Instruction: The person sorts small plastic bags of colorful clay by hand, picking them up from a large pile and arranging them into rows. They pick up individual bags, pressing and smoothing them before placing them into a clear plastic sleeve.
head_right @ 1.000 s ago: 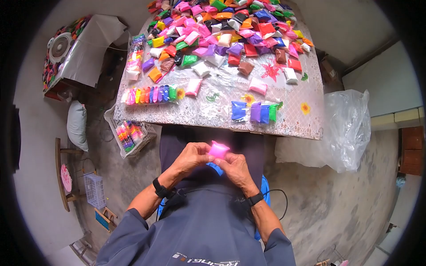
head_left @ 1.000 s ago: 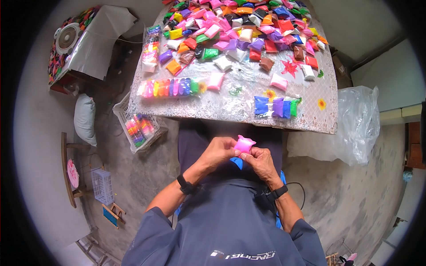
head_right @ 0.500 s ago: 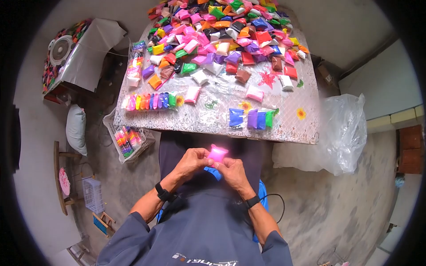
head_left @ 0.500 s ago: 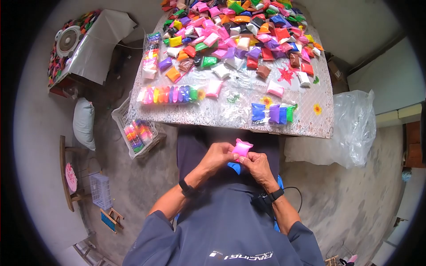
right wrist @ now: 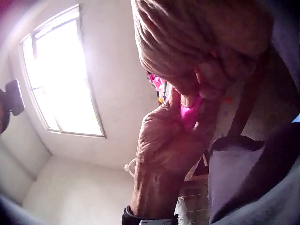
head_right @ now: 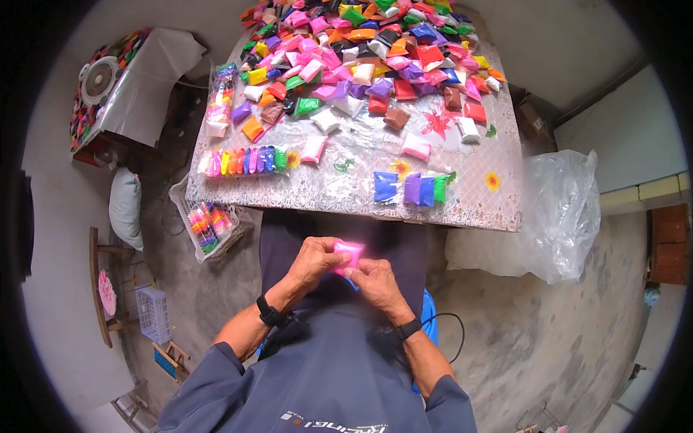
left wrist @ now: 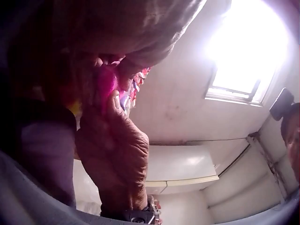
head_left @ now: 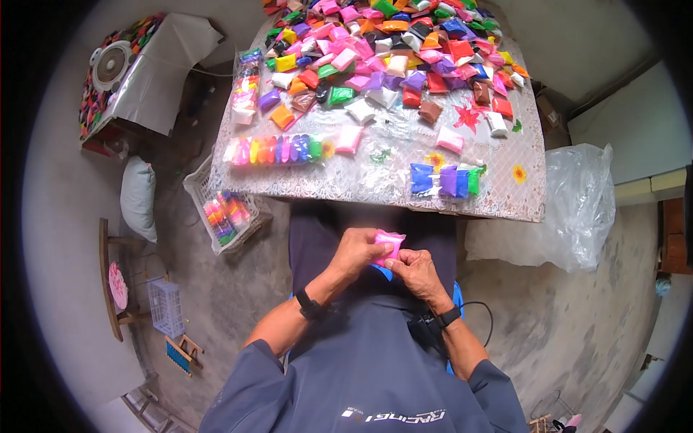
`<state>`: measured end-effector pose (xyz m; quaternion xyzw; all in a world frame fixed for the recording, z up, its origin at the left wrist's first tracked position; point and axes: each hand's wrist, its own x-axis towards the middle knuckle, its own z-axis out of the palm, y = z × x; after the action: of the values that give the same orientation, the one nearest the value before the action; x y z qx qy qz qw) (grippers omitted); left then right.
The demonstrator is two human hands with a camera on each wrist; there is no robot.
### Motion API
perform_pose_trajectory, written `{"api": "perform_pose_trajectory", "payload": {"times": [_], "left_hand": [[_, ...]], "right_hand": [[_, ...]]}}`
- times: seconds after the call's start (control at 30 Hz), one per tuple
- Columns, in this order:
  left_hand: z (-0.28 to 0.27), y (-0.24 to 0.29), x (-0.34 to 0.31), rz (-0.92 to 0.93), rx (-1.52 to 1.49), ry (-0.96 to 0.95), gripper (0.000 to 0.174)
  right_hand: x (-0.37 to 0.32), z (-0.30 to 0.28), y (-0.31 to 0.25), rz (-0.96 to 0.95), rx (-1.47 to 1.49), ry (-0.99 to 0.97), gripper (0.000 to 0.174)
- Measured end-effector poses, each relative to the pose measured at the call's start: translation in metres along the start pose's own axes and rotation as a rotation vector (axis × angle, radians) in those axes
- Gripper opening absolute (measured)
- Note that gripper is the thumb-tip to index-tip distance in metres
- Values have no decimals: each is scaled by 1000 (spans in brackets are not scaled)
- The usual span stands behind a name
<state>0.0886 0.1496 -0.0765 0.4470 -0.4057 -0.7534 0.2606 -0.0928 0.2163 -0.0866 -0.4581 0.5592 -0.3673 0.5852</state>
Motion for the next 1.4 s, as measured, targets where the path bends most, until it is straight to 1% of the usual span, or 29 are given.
{"api": "perform_pose_trajectory", "payload": {"times": [0.07,0.1,0.17,0.27,0.33,0.37,0.43,0.5,0.53,0.67,0.73,0.77,0.83,1.0,1.07,1.1,1.17,1.27,1.33,1.4], "left_hand": [[-1,-6,3,-15,-30,-25,25],[3,0,2,-9,-28,-32,25],[8,10,-3,-38,-125,-77,27],[7,5,-6,-55,-200,-106,31],[8,10,-11,-71,-210,-107,31],[8,12,-12,-89,-218,-109,31],[4,9,-11,-100,-216,-93,31],[3,7,-11,-116,-213,-82,31],[5,7,-12,-126,-219,-46,29],[8,0,-8,-126,-245,34,24],[10,-2,-7,-102,-257,22,23],[8,-3,-6,-80,-271,28,22],[8,2,-5,-56,-264,10,22],[18,8,-6,-63,-305,8,23],[17,5,-4,-56,-312,0,24],[17,3,-4,-47,-322,-5,25],[19,0,-2,-53,-342,5,26],[22,-2,-1,-70,-390,14,28],[22,-3,1,-71,-413,8,29],[24,-4,3,-28,-457,-28,30]], "right_hand": [[-1,-2,1,21,17,-6,31],[0,-4,-1,44,34,-17,31],[-1,-8,-7,38,28,-19,28],[-1,-9,-21,0,23,-55,24],[-2,-6,-27,-62,33,-109,18],[-2,-5,-31,-61,31,-115,18],[-3,-5,-36,13,57,-158,15],[0,-5,-24,-8,44,-174,14],[1,-5,-20,-29,31,-188,14],[-2,-4,-22,-43,79,-126,19],[-1,-8,-17,34,5,-159,22],[-1,-9,-16,32,2,-149,22],[-4,-6,-24,65,111,-133,24],[-1,-5,-27,2,129,-118,26],[-3,-4,-34,115,96,-102,25],[-4,-3,-35,116,98,-100,25],[-8,0,-35,119,214,-68,24],[-8,3,-30,85,246,-41,22],[-8,2,-26,56,209,-27,21],[-8,1,-26,25,173,-13,21]]}}
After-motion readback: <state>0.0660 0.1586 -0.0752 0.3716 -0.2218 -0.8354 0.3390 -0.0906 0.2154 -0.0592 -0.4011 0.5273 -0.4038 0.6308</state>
